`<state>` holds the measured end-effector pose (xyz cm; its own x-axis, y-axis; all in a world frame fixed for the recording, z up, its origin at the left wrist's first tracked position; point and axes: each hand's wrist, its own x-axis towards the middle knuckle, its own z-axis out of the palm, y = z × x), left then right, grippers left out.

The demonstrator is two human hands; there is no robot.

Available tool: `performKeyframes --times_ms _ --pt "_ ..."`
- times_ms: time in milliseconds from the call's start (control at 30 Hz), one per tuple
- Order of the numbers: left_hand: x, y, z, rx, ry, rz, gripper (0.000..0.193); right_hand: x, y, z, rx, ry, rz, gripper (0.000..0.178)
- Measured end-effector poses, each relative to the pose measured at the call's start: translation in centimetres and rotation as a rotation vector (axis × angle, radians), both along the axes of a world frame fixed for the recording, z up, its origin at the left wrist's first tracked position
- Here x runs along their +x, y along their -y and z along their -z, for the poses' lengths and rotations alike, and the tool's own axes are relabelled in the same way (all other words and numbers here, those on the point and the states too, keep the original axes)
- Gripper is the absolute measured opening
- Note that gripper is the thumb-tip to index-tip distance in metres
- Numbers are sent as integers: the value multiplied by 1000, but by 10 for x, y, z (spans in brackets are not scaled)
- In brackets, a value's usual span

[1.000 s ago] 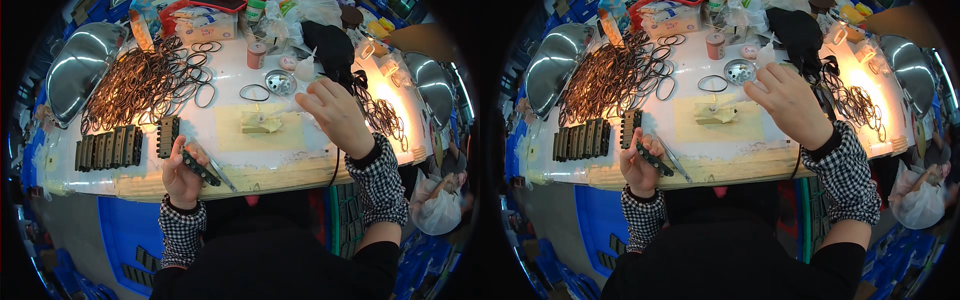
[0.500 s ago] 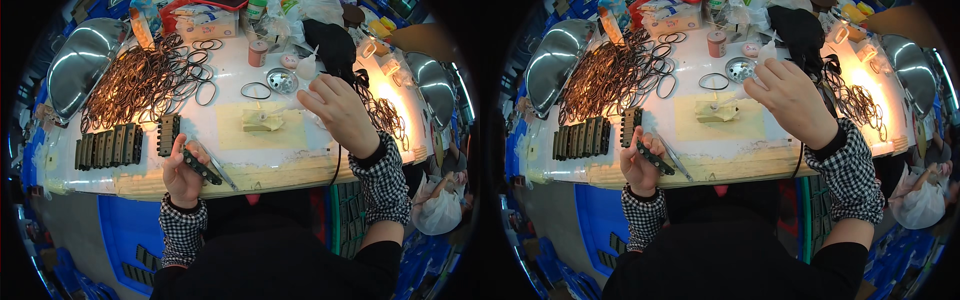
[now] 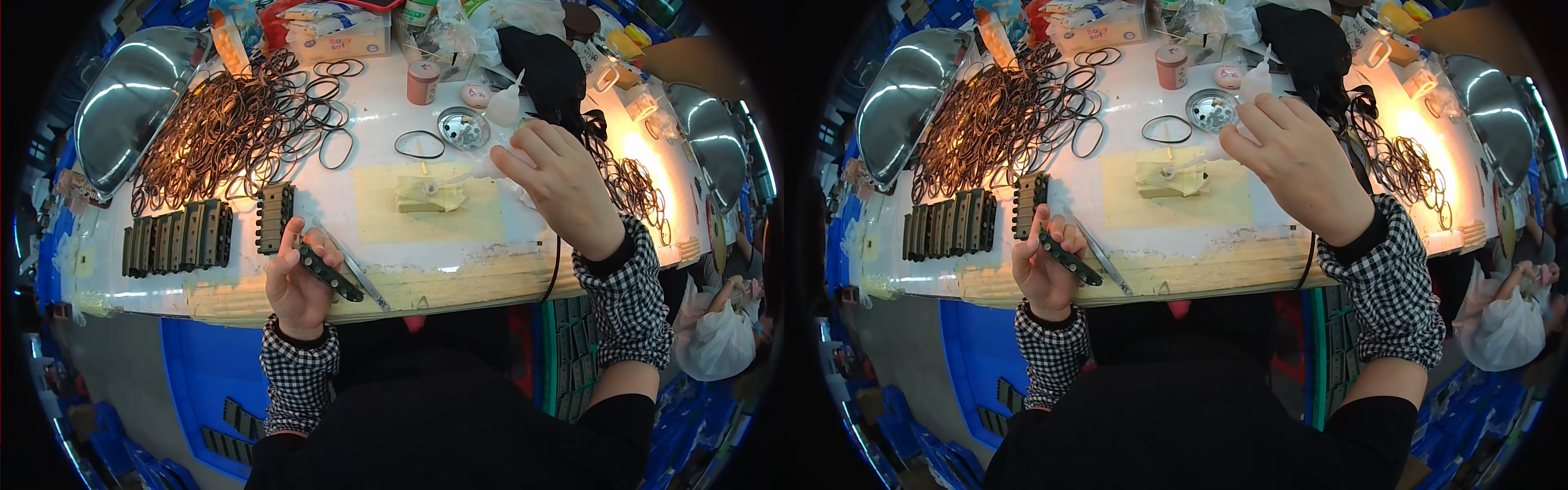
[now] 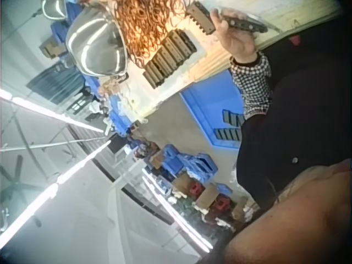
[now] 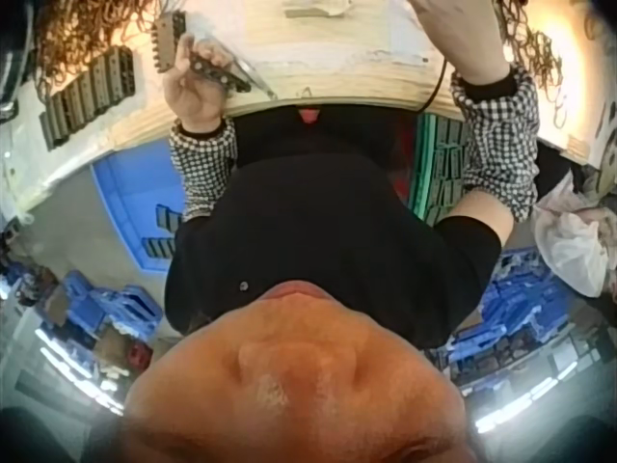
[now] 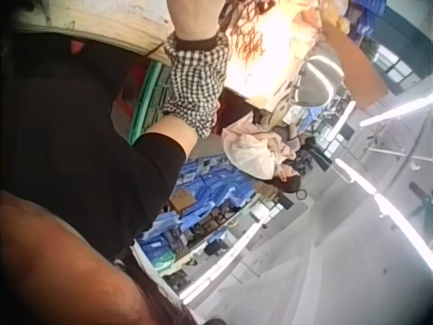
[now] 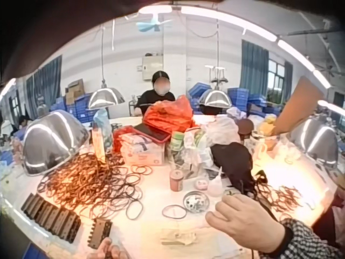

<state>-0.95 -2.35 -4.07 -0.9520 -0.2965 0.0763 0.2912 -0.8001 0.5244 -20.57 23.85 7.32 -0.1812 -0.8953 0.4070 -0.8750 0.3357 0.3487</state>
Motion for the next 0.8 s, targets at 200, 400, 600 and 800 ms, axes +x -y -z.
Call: performKeyframes --times_ms 200,400,600,800 --pt "1 1 0 -13 -5 0 39 -12 -12 2 -87 218 30 22" --pt "1 -1 -2 60 112 10 40 -48 1 19 -397 706 53 26" --pt "-8 -21 -13 160 119 126 39 -88 83 50 -431 871 -76 32" --pt "-7 -32 -26 151 123 151 36 -108 141 68 -313 740 7 33"
